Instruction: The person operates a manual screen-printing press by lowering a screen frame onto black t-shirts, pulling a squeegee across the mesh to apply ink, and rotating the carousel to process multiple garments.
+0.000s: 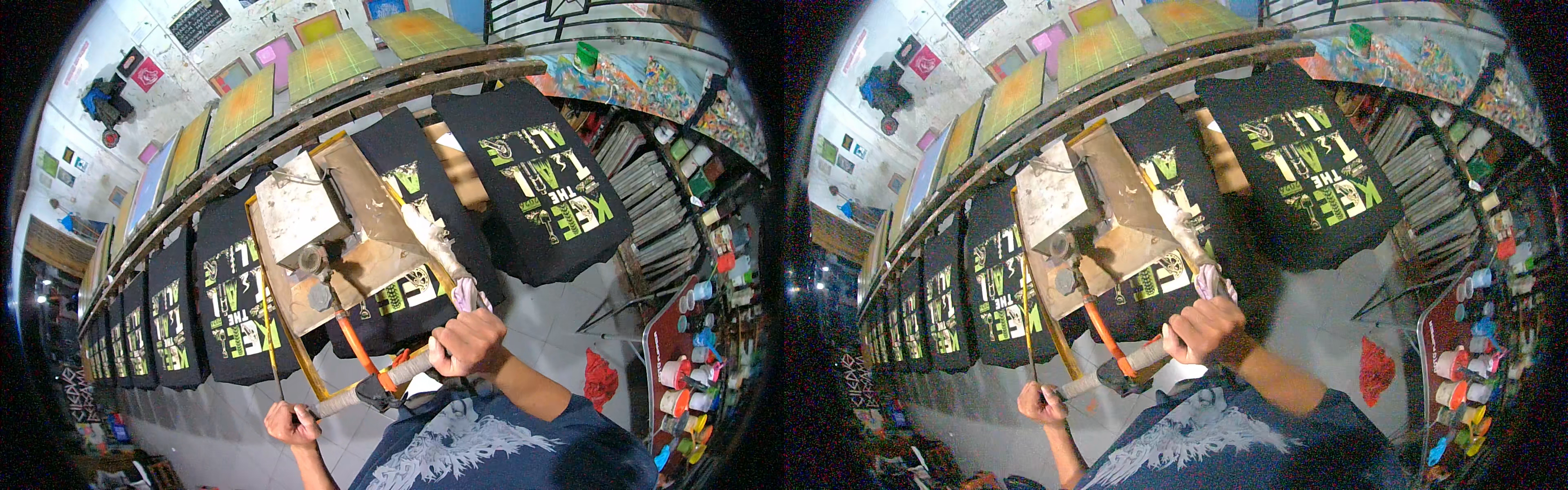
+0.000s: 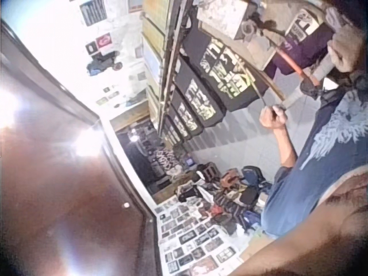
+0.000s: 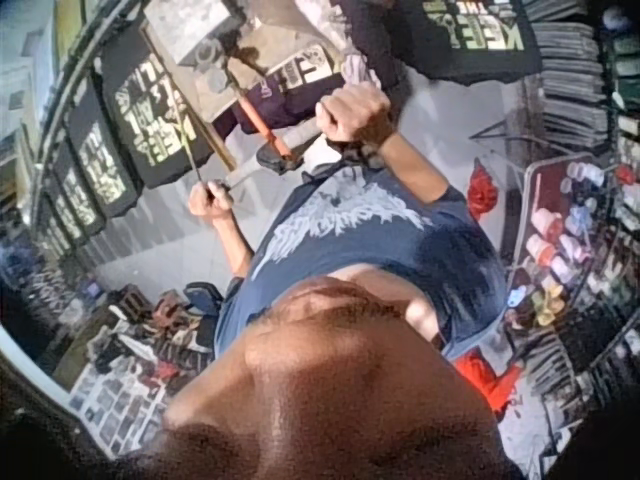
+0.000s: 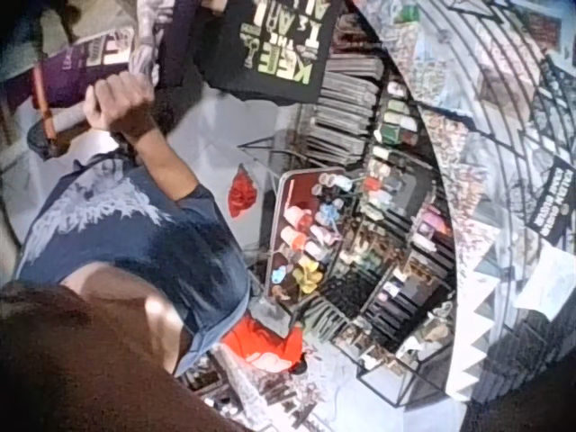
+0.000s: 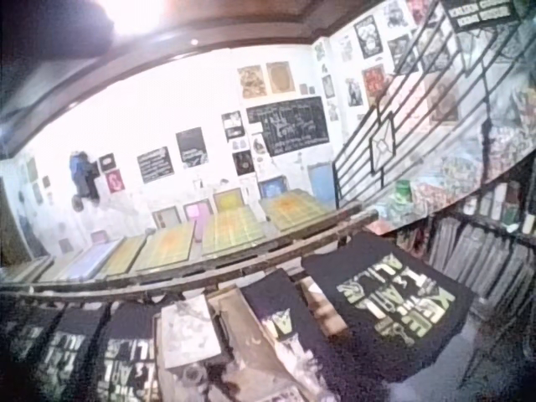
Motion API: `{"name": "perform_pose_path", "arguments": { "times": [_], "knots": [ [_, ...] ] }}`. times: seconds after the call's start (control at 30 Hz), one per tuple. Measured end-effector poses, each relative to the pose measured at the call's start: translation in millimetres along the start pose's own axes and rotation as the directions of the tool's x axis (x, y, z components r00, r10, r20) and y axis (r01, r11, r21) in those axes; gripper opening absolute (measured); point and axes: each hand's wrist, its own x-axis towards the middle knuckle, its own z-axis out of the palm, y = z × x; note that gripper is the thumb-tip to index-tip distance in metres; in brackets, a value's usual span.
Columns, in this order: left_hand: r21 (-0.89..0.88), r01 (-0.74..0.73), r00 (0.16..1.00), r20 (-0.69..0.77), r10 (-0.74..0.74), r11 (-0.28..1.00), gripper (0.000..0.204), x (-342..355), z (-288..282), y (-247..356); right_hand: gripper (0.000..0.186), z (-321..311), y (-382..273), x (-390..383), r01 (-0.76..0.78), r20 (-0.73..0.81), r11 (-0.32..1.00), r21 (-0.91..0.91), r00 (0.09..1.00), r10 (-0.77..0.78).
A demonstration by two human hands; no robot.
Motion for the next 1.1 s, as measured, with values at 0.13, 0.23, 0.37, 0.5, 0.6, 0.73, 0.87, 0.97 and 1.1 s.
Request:
{"name": "perform_pose_path", "arguments": {
  "times": [0.13, 0.23, 0.37, 0.5, 0.6, 0.73, 0.87, 0.97, 1.1],
  "knots": [
    [0.036, 0.012, 1.0, -0.008, -0.012, 0.999, 0.036, -5, -3, 2, 0.024, 0, -6, -10, 0.001, 0.035, 1.0, -0.021, 0.999, -0.001],
    [0.015, 0.009, 1.0, 0.008, -0.01, 1.0, 0.035, 1, -2, -3, 0.025, 3, -6, -4, -0.006, 0.03, 1.0, -0.027, 1.0, 0.007],
    [0.009, -0.038, 0.999, -0.02, 0.038, 0.999, 0.038, 8, 6, -10, 0.026, 6, -2, 1, 0.001, 0.037, 0.999, -0.044, 0.999, 0.0],
    [-0.008, 0.001, 0.999, -0.047, -0.001, 1.0, 0.041, 21, 20, -22, 0.022, 24, 13, 13, 0.022, -0.033, 0.998, -0.054, 0.999, -0.024],
    [-0.026, 0.001, 0.999, -0.049, -0.002, 1.0, 0.04, 31, 27, -29, 0.022, 35, 19, 19, 0.016, -0.056, 0.998, -0.067, 0.998, -0.02],
    [-0.009, 0.013, 0.994, -0.106, -0.014, 1.0, 0.034, 41, 35, -31, 0.016, 45, 22, 24, 0.022, -0.111, 0.999, -0.037, 0.993, -0.026],
    [-0.019, 0.044, 0.993, -0.107, -0.046, 0.999, 0.036, 33, 31, -38, 0.025, 43, 18, 21, 0.014, -0.058, 0.997, -0.072, 0.998, -0.018],
    [-0.061, 0.129, 0.976, -0.171, -0.138, 0.99, 0.038, 30, 38, -35, 0.019, 38, 21, 23, 0.044, -0.085, 0.997, -0.058, 0.995, -0.049],
    [-0.165, 0.223, 0.903, -0.336, -0.268, 0.961, 0.043, 25, 53, -29, 0.022, 35, 24, 23, 0.042, -0.076, 0.999, -0.013, 0.996, -0.043]
  ]
}}
